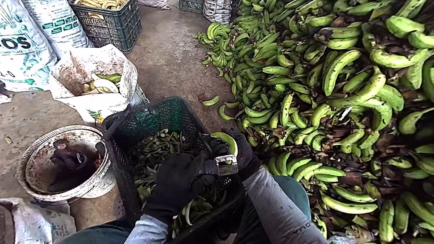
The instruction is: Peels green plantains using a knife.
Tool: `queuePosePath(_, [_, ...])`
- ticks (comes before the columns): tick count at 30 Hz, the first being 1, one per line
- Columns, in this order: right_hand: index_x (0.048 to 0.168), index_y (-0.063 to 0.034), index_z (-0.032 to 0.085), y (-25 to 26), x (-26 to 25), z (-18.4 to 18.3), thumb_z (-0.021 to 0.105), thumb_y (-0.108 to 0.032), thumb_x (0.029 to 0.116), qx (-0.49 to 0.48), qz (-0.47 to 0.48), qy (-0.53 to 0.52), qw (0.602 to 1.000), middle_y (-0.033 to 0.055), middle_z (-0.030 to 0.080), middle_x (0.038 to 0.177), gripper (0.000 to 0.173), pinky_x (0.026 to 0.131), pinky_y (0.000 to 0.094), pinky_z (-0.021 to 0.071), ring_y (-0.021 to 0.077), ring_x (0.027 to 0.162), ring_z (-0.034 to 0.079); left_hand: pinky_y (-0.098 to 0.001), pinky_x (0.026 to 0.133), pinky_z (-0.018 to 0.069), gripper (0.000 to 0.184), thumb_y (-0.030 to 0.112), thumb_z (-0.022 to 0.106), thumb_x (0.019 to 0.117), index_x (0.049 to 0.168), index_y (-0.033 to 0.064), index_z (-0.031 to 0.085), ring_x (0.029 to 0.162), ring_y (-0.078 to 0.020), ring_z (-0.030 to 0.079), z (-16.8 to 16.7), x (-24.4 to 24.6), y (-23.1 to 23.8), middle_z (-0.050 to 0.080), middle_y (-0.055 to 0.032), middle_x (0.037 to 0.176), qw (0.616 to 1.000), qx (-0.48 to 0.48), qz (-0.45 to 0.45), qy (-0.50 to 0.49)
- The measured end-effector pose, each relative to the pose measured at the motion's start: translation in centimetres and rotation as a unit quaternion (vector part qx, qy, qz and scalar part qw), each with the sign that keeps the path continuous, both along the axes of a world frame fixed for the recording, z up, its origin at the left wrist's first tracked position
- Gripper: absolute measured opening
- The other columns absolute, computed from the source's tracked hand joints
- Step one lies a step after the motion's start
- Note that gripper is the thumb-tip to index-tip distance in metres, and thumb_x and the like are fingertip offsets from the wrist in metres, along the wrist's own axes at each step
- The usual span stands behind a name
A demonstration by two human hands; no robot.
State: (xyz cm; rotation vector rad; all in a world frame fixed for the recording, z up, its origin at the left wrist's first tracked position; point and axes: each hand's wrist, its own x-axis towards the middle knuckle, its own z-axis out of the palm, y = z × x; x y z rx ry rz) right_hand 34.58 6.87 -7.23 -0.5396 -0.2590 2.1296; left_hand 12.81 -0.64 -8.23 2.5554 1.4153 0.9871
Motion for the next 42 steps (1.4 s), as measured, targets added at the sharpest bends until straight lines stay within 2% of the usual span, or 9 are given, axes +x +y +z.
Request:
queuePosePath(3, [0.089, -0.0098, 0.06, -0.8, -0.8, 0.0, 0.024, -0.044, 0.1071, 0.03, -0.009, -0.096, 0.995, 0.0028, 0.06, 0.067, 0.052, 0.054, 0.0257, 0.0534, 0.0108, 0.057, 0.06, -0.0589, 0.087, 0.0546, 0.053, 0.049, 0.055, 0.0976, 0.139, 0.0174, 0.065, 0.108, -0.0418, 0.066, 0.2, 0.7, -0.2, 0.069, -0.0199, 0.117, 0.996, -0.087, 0.017, 0.0])
queuePosePath(6, [0.09, -0.0137, 0.061, -1.8, -2.3, 0.2, 0.026, -0.038, 0.1072, 0.067, -0.011, -0.148, 0.987, 0.0037, 0.065, 0.073, 0.047, 0.059, 0.03, 0.0564, 0.0126, 0.064, 0.065, -0.0575, 0.103, 0.0478, 0.051, 0.043, 0.053, 0.1024, 0.146, 0.0168, 0.058, 0.124, -0.0376, 0.06, 1.8, 1.0, 0.3, 0.064, -0.019, 0.132, 0.953, -0.286, 0.081, -0.059])
queuePosePath(10, [0.096, -0.0104, 0.062, -2.1, -2.7, -0.2, 0.03, -0.033, 0.1058, 0.113, 0.015, -0.173, 0.978, 0.0055, 0.065, 0.076, 0.04, 0.06, 0.0297, 0.0574, 0.0128, 0.064, 0.064, -0.0564, 0.093, 0.0525, 0.049, 0.054, 0.047, 0.1047, 0.134, 0.0167, 0.062, 0.104, -0.0284, 0.067, 1.5, -0.8, 1.4, 0.07, -0.0118, 0.113, 0.887, -0.383, 0.182, -0.182])
queuePosePath(14, [0.086, -0.0072, 0.06, -1.2, -1.5, -0.1, 0.03, -0.036, 0.1061, 0.041, 0.007, -0.159, 0.986, 0.0039, 0.057, 0.063, 0.046, 0.043, 0.0223, 0.049, 0.01, 0.046, 0.054, -0.054, 0.093, 0.0519, 0.053, 0.06, 0.048, 0.102, 0.137, 0.022, 0.061, 0.105, -0.0238, 0.066, 2.2, -2.9, 1.2, 0.069, -0.0079, 0.116, 0.889, -0.391, 0.148, -0.185])
queuePosePath(20, [0.088, -0.0091, 0.061, -0.8, -0.2, -0.7, 0.026, -0.024, 0.1082, 0.112, -0.042, -0.21, 0.97, 0.0024, 0.063, 0.069, 0.043, 0.057, 0.0243, 0.0556, 0.0086, 0.06, 0.062, -0.0523, 0.106, 0.0483, 0.061, 0.062, 0.052, 0.0991, 0.141, 0.0182, 0.063, 0.123, -0.0273, 0.062, 2.0, -1.3, -0.8, 0.067, -0.0104, 0.131, 0.958, -0.275, -0.064, -0.059])
queuePosePath(33, [0.092, -0.0079, 0.062, -0.9, -0.9, -0.4, 0.026, -0.035, 0.1053, 0.083, -0.01, -0.165, 0.983, 0.0041, 0.061, 0.067, 0.047, 0.047, 0.0252, 0.0518, 0.0104, 0.052, 0.058, -0.059, 0.091, 0.0518, 0.045, 0.046, 0.048, 0.1066, 0.134, 0.013, 0.06, 0.104, -0.0325, 0.067, 5.4, -3.8, 0.5, 0.067, -0.0155, 0.117, 0.905, -0.312, 0.235, -0.166])
queuePosePath(36, [0.101, -0.0057, 0.062, -0.9, -1.6, 0.0, 0.03, -0.021, 0.1081, 0.166, -0.113, -0.376, 0.905, 0.0055, 0.067, 0.083, 0.036, 0.068, 0.0314, 0.0579, 0.012, 0.074, 0.065, -0.0613, 0.091, 0.053, 0.048, 0.053, 0.046, 0.105, 0.129, 0.0151, 0.063, 0.108, -0.0337, 0.067, 6.5, -5.8, 0.3, 0.069, -0.0138, 0.117, 0.909, -0.354, 0.217, -0.031])
queuePosePath(39, [0.125, 0.0022, 0.063, -1.2, -5.1, -0.3, 0.036, -0.019, 0.1092, 0.259, -0.097, -0.639, 0.718, 0.0133, 0.067, 0.116, 0.037, 0.096, 0.0336, 0.0531, 0.0146, 0.106, 0.064, -0.0684, 0.093, 0.0497, 0.053, 0.054, 0.05, 0.1011, 0.123, 0.0086, 0.068, 0.117, -0.0433, 0.063, 6.0, -6.6, -1.5, 0.068, -0.021, 0.122, 0.871, -0.446, 0.18, 0.097])
queuePosePath(42, [0.133, 0.0022, 0.059, -0.9, -12.7, -1.2, 0.032, -0.025, 0.1107, 0.313, -0.032, -0.663, 0.679, 0.0175, 0.063, 0.129, 0.044, 0.104, 0.0351, 0.047, 0.0186, 0.118, 0.061, -0.068, 0.105, 0.0408, 0.044, 0.03, 0.063, 0.0998, 0.126, -0.0053, 0.065, 0.129, -0.0488, 0.054, 5.9, -6.2, -4.5, 0.06, -0.0292, 0.134, 0.803, -0.575, 0.128, 0.094])
